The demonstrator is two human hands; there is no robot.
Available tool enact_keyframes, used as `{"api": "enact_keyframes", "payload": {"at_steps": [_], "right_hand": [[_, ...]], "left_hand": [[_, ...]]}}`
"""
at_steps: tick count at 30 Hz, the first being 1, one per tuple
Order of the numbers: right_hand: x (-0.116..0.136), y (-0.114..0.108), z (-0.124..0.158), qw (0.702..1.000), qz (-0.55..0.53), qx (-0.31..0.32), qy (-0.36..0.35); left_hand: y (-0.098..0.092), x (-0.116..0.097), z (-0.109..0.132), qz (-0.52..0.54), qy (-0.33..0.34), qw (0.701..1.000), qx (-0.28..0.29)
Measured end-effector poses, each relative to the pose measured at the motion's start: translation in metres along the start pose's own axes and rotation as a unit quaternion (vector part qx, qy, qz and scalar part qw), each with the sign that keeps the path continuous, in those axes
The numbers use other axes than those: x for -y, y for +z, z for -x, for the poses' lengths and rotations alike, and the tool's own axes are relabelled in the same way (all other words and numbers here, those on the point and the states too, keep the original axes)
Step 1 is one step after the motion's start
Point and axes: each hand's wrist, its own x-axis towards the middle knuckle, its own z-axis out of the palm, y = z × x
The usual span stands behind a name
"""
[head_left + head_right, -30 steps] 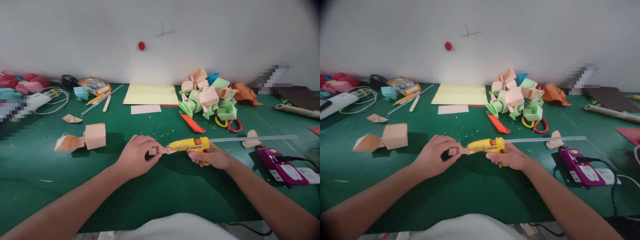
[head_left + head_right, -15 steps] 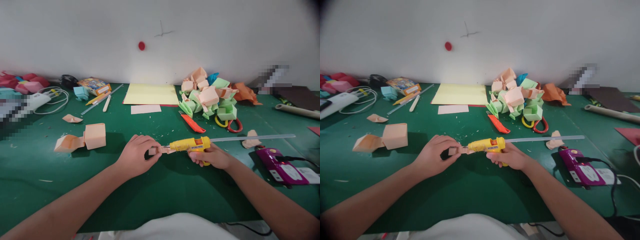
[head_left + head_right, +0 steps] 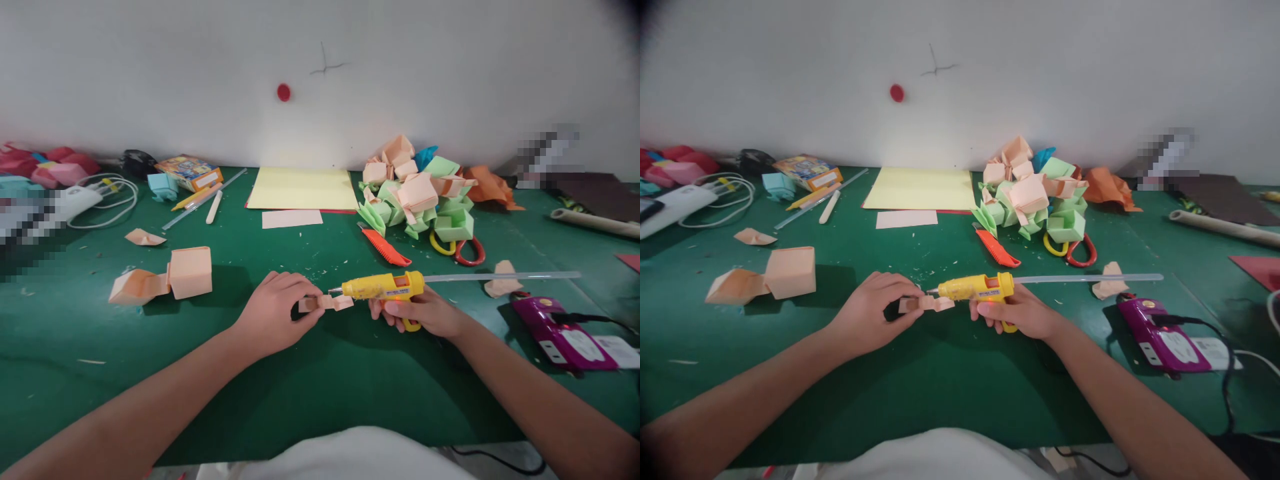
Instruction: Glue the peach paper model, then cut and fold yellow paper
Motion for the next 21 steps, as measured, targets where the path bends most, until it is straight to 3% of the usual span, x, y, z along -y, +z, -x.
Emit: {"api": "enact_keyframes", "payload": {"at_steps": [12, 21], "right_hand": [[-0.0027, 0.0003, -0.0007, 1.0, -0.02, 0.0, -0.002], [0.0032, 0.0031, -0.0006, 0.999, -0.015, -0.019, 0.021]], "left_hand": [[-0.0001, 0.002, -0.0005, -0.023, -0.019, 0.998, 0.054], [0.0008, 0.0035, 0.0003, -0.023, -0.024, 0.998, 0.053]]}}
